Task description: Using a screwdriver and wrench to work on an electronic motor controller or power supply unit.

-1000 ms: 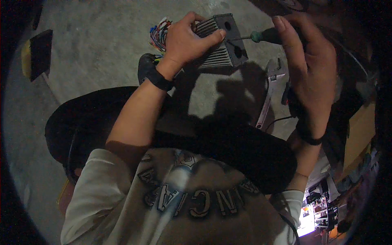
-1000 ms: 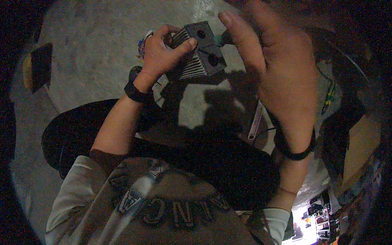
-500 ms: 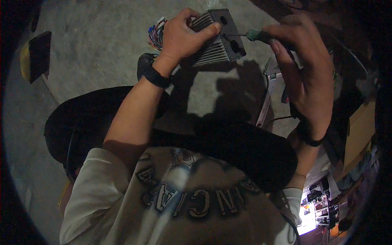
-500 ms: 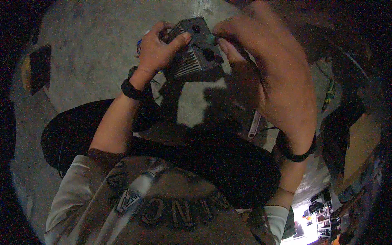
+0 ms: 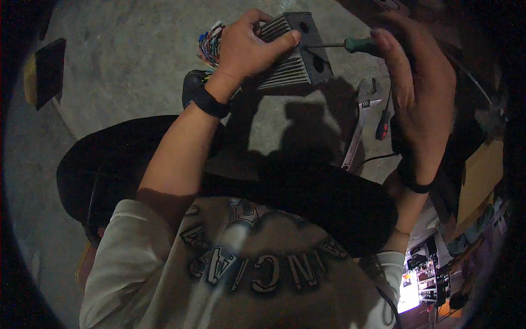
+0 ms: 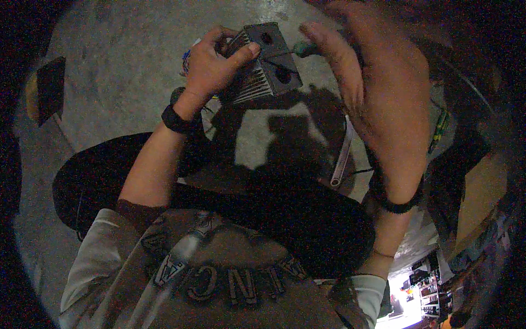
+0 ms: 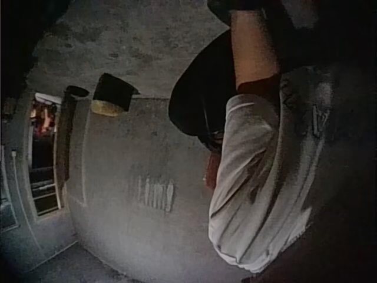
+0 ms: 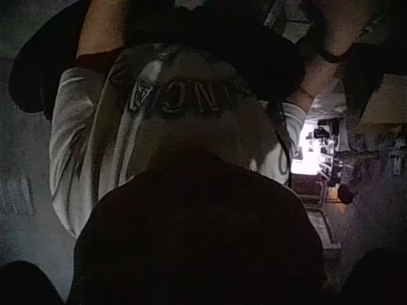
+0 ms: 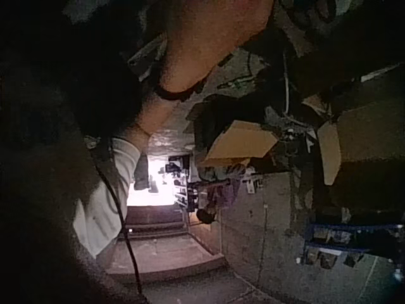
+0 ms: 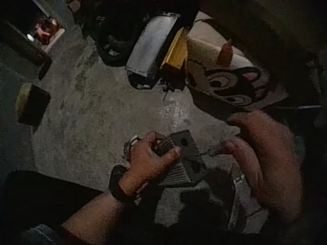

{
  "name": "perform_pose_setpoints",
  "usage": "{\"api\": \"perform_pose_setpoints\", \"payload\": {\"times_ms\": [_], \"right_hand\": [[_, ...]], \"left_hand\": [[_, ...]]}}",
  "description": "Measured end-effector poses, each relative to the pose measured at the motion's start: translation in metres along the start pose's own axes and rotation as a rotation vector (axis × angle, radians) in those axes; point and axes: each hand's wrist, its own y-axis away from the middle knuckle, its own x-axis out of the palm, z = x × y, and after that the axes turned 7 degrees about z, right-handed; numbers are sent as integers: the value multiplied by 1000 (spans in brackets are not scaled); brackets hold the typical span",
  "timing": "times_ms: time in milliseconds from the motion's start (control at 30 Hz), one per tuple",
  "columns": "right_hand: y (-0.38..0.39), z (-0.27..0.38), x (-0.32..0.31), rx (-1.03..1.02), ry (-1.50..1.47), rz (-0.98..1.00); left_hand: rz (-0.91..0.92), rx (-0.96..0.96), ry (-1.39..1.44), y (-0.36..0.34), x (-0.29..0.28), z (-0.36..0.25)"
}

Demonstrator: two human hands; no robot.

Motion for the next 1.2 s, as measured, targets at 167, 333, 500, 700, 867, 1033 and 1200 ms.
{"api": "perform_pose_setpoints", "payload": {"times_ms": [167,333,500,700,867,1033,1200], "right_hand": [[-5,-7,-4,-140,-19,25],[-2,-4,-2,-306,-99,2],[-1,-2,6,-175,-18,-77],[7,-17,-1,-129,-98,-18],[9,-15,-3,-245,-91,6],[14,-21,-13,-277,-182,107],[9,-22,-4,-323,80,24]], "left_hand": [[-37,41,-22,-4,5,5],[-75,96,18,-5,11,7],[-83,102,-6,-3,8,6],[-55,80,6,-6,11,1],[-78,88,-16,-4,11,5],[-73,79,-30,-6,13,3],[-2,75,-56,-2,11,1]]}}
